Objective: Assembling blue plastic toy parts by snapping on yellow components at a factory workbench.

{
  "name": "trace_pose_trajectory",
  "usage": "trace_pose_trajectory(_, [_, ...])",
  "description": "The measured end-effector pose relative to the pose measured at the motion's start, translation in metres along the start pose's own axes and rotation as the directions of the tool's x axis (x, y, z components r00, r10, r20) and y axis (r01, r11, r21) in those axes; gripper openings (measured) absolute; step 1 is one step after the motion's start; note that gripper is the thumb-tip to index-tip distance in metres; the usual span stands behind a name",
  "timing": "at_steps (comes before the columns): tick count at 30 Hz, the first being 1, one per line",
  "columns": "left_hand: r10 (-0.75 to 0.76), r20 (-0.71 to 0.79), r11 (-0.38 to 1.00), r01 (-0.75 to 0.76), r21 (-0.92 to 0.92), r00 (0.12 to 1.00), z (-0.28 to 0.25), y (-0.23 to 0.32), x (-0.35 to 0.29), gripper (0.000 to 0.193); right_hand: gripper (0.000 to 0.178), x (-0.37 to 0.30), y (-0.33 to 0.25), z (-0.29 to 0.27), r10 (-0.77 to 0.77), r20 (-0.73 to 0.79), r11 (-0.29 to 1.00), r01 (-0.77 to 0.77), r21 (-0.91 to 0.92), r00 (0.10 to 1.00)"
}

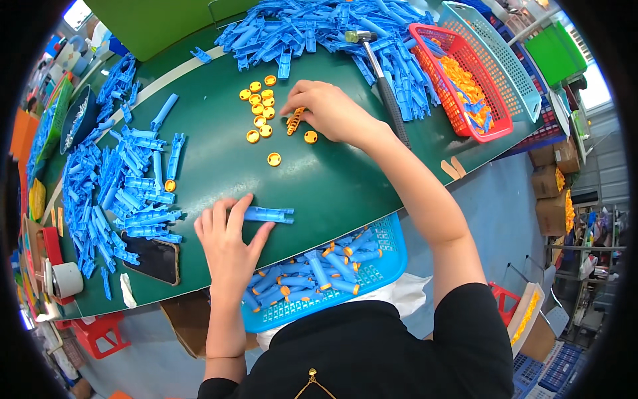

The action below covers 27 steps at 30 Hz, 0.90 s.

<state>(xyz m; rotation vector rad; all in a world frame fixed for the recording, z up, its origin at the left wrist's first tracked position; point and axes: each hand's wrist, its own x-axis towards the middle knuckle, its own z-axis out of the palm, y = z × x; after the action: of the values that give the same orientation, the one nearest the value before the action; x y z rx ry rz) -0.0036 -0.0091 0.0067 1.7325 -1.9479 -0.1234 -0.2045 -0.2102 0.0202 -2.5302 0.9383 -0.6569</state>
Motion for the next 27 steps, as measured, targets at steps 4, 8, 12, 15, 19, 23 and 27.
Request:
trace_pose_trajectory(4, [0.038,-0.034,0.997,-0.036,0.063,0.999,0.000,0.001,0.001,0.052,0.012,-0.005,-0.012,-0.005,0.233,-0.200,0.972,-0.220,0.083,0.952])
trace_pose_trajectory(8, [0.005,0.075,0.992,0.004,-0.127,0.997,-0.005,0.005,0.003,0.069,0.012,-0.006,-0.022,0.004,0.327,-0.172,0.944,-0.329,0.014,0.929])
trace_pose_trajectory(12, [0.024,0.097,0.968,0.001,-0.250,0.995,-0.018,-0.006,0.015,0.088,0.011,-0.008,-0.017,0.017,0.264,-0.239,0.948,-0.297,-0.114,0.935])
trace_pose_trajectory(15, [0.062,0.151,0.972,-0.026,-0.232,0.987,-0.013,-0.012,0.019,0.093,0.008,-0.008,-0.018,0.019,0.270,-0.226,0.954,-0.292,-0.067,0.936])
trace_pose_trajectory(19, [0.023,0.121,0.989,-0.004,-0.150,0.992,-0.005,-0.010,0.014,0.094,0.008,-0.013,-0.040,0.013,0.076,-0.256,0.997,-0.070,0.031,0.964])
trace_pose_trajectory(23, [-0.028,0.075,0.994,0.035,-0.100,0.997,0.001,-0.004,0.008,0.094,0.006,-0.047,-0.095,0.027,-0.006,-0.080,0.986,0.019,0.168,0.997])
trace_pose_trajectory(27, [-0.023,0.060,0.994,0.030,-0.106,0.998,0.006,-0.005,0.010,0.092,0.011,-0.051,-0.101,0.058,-0.066,-0.140,0.991,0.081,0.103,0.988])
